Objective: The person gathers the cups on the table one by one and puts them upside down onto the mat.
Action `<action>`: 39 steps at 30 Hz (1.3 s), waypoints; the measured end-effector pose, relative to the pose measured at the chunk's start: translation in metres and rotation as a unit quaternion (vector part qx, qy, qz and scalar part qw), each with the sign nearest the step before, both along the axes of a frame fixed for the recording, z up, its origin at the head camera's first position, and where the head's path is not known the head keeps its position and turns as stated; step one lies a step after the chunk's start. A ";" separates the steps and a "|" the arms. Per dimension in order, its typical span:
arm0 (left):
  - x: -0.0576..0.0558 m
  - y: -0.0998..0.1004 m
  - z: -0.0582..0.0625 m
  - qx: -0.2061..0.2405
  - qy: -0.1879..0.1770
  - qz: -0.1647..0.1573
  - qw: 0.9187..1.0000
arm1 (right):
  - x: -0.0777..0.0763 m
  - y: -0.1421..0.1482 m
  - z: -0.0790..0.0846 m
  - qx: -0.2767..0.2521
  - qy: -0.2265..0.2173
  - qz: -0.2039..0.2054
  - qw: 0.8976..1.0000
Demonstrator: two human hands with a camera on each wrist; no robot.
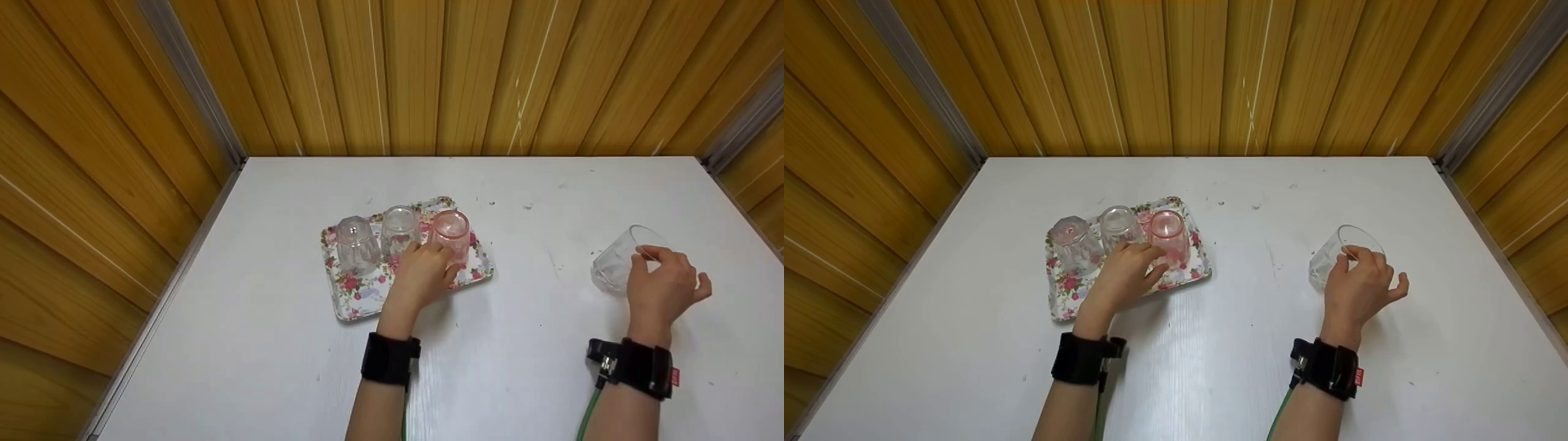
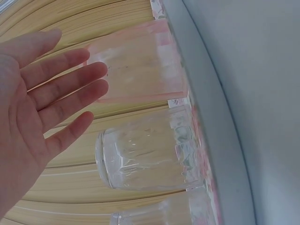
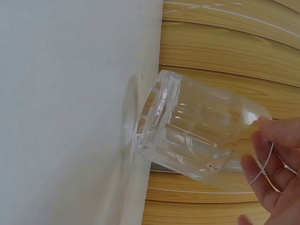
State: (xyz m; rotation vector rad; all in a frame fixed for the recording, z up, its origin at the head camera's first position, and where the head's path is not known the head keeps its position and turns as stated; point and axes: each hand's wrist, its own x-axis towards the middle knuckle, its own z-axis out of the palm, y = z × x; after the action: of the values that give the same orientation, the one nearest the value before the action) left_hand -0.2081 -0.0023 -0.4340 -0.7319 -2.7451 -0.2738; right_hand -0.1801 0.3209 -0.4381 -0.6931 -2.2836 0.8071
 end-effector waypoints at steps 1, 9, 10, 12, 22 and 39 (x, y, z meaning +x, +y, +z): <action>0.000 0.000 0.000 0.000 0.001 0.000 1.000 | 0.000 0.000 0.001 -0.002 -0.002 0.001 1.000; 0.000 0.000 -0.001 -0.002 0.008 -0.002 1.000 | -0.002 -0.002 0.004 -0.027 -0.031 0.005 0.999; 0.000 0.000 -0.002 -0.002 0.008 -0.003 1.000 | -0.002 -0.002 0.005 -0.031 -0.034 0.006 0.999; -0.001 0.001 -0.002 -0.001 0.007 -0.004 1.000 | -0.002 -0.002 0.005 -0.037 -0.039 0.009 0.998; 0.000 0.001 -0.001 -0.003 -0.002 -0.004 1.000 | -0.003 -0.006 0.010 -0.088 -0.035 0.035 0.995; 0.000 0.001 -0.002 0.002 0.021 -0.007 1.000 | -0.007 -0.026 0.021 -0.158 -0.044 0.092 0.982</action>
State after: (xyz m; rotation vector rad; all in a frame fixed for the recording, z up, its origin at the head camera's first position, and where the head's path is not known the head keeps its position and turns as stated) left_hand -0.2083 -0.0010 -0.4356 -0.7464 -2.6996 -0.2638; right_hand -0.1867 0.2949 -0.4172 -0.6726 -2.3465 1.2705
